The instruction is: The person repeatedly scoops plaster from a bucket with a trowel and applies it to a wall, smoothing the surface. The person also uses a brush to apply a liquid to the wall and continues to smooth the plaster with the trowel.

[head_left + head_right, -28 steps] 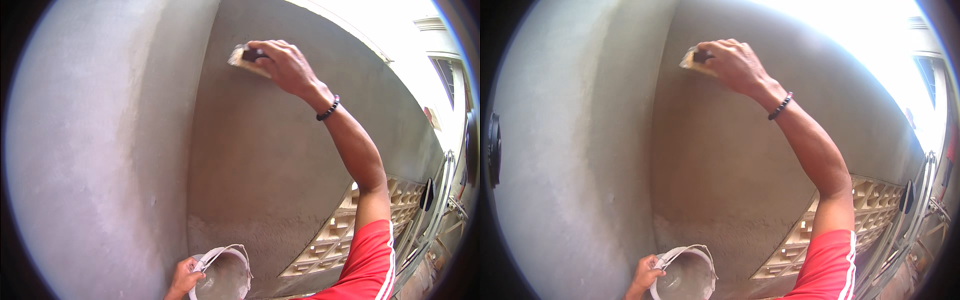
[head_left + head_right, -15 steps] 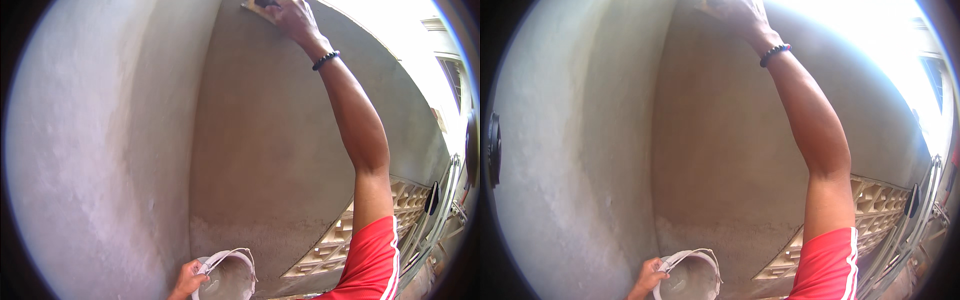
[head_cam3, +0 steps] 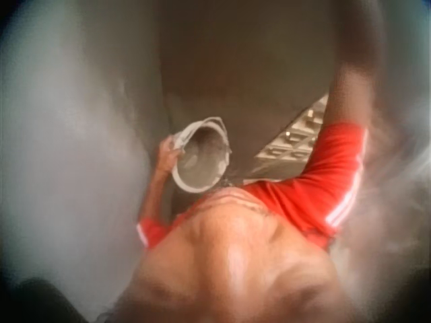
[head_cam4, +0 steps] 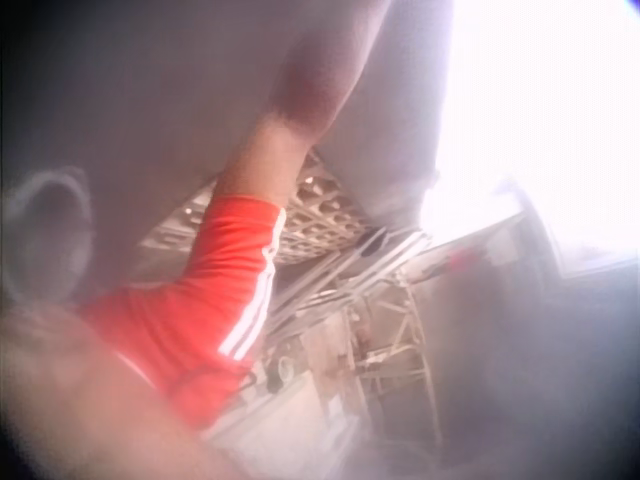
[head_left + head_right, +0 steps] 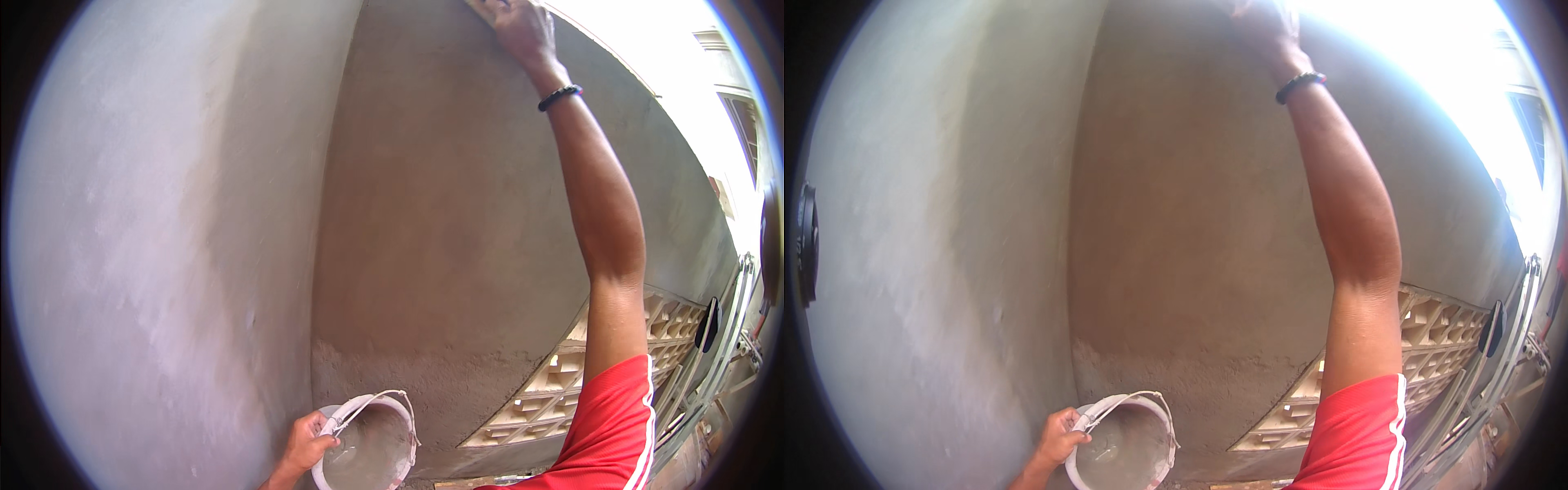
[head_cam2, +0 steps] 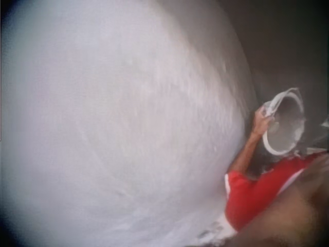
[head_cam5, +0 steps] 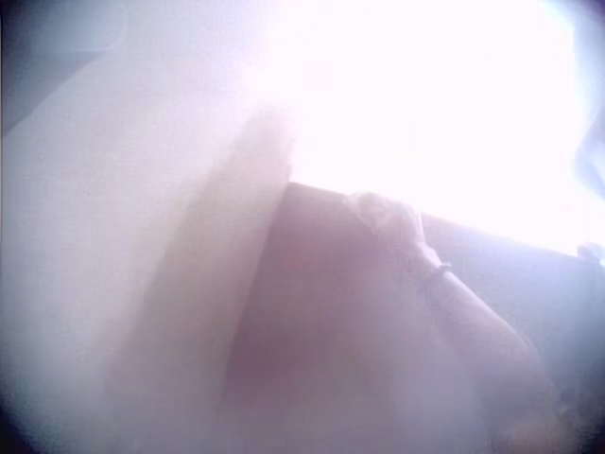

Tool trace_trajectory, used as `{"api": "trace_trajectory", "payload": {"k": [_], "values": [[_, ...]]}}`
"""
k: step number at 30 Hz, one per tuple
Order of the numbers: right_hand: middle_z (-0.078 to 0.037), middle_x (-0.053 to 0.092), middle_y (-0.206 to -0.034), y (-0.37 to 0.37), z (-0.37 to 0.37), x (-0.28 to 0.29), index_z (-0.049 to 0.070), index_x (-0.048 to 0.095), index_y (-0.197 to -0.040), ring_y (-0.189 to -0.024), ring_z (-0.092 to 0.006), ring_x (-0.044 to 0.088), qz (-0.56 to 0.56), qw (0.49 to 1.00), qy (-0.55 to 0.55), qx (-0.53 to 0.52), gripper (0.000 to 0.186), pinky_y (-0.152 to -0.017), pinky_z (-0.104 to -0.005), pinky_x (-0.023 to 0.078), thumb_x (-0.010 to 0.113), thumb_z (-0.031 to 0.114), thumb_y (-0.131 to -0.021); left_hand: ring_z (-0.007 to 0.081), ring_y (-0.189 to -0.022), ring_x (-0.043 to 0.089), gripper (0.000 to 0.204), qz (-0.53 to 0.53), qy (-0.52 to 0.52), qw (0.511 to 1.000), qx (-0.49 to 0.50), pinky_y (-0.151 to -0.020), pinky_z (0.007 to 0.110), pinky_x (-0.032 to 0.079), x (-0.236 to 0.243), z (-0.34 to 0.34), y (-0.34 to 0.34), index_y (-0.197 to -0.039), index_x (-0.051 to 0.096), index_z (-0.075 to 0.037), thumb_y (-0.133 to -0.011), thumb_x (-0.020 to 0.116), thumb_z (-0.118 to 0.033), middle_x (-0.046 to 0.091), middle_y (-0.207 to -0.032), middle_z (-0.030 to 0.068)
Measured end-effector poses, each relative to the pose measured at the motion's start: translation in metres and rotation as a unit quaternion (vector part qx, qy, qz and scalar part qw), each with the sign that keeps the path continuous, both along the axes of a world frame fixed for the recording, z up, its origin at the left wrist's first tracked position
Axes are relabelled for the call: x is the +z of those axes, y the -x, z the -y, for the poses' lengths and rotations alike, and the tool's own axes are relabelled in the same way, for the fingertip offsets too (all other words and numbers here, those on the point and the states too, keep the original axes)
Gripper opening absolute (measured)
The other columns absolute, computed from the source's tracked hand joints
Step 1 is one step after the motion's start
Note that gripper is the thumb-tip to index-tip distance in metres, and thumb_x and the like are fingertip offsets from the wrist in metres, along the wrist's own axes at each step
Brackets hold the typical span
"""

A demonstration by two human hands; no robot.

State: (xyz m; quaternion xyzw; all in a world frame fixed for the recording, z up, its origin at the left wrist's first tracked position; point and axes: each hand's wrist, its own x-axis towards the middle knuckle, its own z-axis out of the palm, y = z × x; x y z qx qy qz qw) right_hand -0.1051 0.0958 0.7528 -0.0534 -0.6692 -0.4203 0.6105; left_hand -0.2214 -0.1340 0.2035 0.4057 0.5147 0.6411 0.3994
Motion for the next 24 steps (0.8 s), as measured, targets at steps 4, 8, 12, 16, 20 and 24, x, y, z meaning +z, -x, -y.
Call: {"api": "trace_trajectory", "payload": {"k": [4,8,12,16,20,24], "values": [[-0.007,0.065,-0.091,0.015,-0.022,-0.067,0.011,0.061,-0.111,-0.09,-0.0246,0.058,0.22,0.975,-0.035,0.013,0.031,-0.077,-0.0346,0.047,0.062,0.01,-0.081,0.007,-0.064,0.049,0.019,-0.014,0.021,1.0,0.01,-0.059,0.024,0.04,0.006,0.006,0.001,-0.073,0.053,-0.002,-0.062,0.069,0.002,0.055,-0.068,-0.0006],[-0.003,0.065,-0.089,-0.011,-0.01,-0.074,0.013,0.06,-0.111,-0.087,-0.0228,0.059,0.266,0.963,-0.011,0.032,0.032,-0.076,-0.0356,0.048,0.062,0.009,-0.08,0.0074,-0.065,0.05,0.02,-0.014,0.049,0.999,0.002,-0.06,0.024,0.041,0.019,0.011,0.005,-0.074,0.054,-0.002,-0.062,0.069,0.002,0.055,-0.069,-0.0005],[-0.015,0.067,-0.094,-0.052,-0.011,0.026,0.002,0.064,-0.101,-0.074,-0.0184,0.065,0.125,0.957,-0.076,0.25,0.017,-0.063,-0.0286,0.054,0.05,0.005,-0.093,0.0078,-0.065,0.05,0.02,-0.026,0.055,0.998,-0.027,-0.061,0.025,0.041,0.033,0.006,0.008,-0.075,0.055,-0.003,-0.062,0.07,0.001,0.055,-0.07,-0.0003],[-0.012,0.066,-0.096,-0.055,-0.045,0.052,0.007,0.063,-0.106,-0.082,-0.0244,0.062,0.112,0.991,-0.039,0.068,0.02,-0.071,-0.0342,0.051,0.056,0.009,-0.088,0.0089,-0.064,0.051,0.021,0.004,0.067,0.998,-0.013,-0.06,0.024,0.04,0.038,0.011,0.005,-0.074,0.055,-0.003,-0.06,0.069,0.003,0.056,-0.069,0.001],[-0.008,0.065,-0.094,-0.032,-0.041,0.033,0.012,0.06,-0.112,-0.088,-0.0261,0.059,0.087,0.993,-0.076,0.015,0.028,-0.077,-0.0379,0.047,0.059,0.01,-0.084,0.0086,-0.063,0.05,0.02,0.015,0.067,0.998,-0.009,-0.059,0.024,0.04,0.06,0.021,-0.001,-0.074,0.054,-0.003,-0.061,0.067,0.004,0.055,-0.068,0.0005],[-0.003,0.063,-0.088,-0.007,-0.007,-0.038,0.016,0.061,-0.108,-0.088,-0.0215,0.058,0.289,0.957,0.035,-0.006,0.027,-0.071,-0.0358,0.046,0.059,0.015,-0.082,0.0087,-0.065,0.05,0.019,0.024,0.074,0.997,-0.011,-0.061,0.025,0.04,0.068,0.029,-0.002,-0.076,0.055,-0.002,-0.062,0.068,0.003,0.055,-0.07,0.0009]]}}
